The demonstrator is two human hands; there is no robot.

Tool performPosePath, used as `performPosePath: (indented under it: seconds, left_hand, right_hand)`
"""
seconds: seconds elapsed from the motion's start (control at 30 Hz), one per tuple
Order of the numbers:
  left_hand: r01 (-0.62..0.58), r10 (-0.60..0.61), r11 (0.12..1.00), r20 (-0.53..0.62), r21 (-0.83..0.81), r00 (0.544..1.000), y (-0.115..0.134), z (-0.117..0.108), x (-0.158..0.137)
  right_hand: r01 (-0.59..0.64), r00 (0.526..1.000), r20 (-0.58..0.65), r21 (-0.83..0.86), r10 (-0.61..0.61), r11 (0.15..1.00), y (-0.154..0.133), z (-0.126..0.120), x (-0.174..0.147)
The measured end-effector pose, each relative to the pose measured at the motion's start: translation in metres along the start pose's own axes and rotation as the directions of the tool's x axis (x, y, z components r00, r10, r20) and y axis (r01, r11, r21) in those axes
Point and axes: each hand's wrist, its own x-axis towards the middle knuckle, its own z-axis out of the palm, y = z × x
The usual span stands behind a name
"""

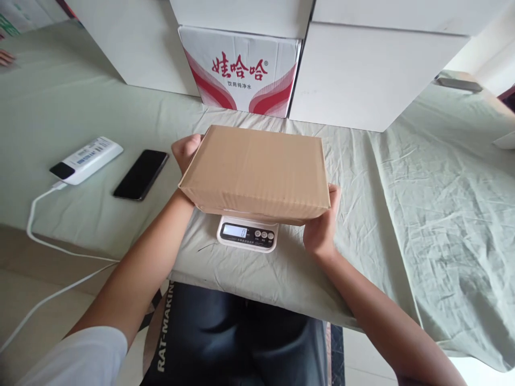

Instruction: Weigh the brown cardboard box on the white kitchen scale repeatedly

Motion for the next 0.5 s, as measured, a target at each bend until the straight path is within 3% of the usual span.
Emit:
performPosePath:
  seconds: [0.23, 0.5]
  left_hand:
    - [-0.111, 0.109, 0.993, 0.072, 0.033, 0.991, -0.014, -0.003, -0.003]
    - [-0.113, 0.107, 0.988, 0.058, 0.107, 0.993, -0.020, -0.006, -0.003]
  right_hand:
    - [-0.004, 0.999, -0.037, 0.115, 0.009, 0.993, -0.005, 0.002, 0.001]
    - [-0.004, 0.999, -0.042, 0.105, 0.009, 0.994, -0.007, 0.003, -0.003]
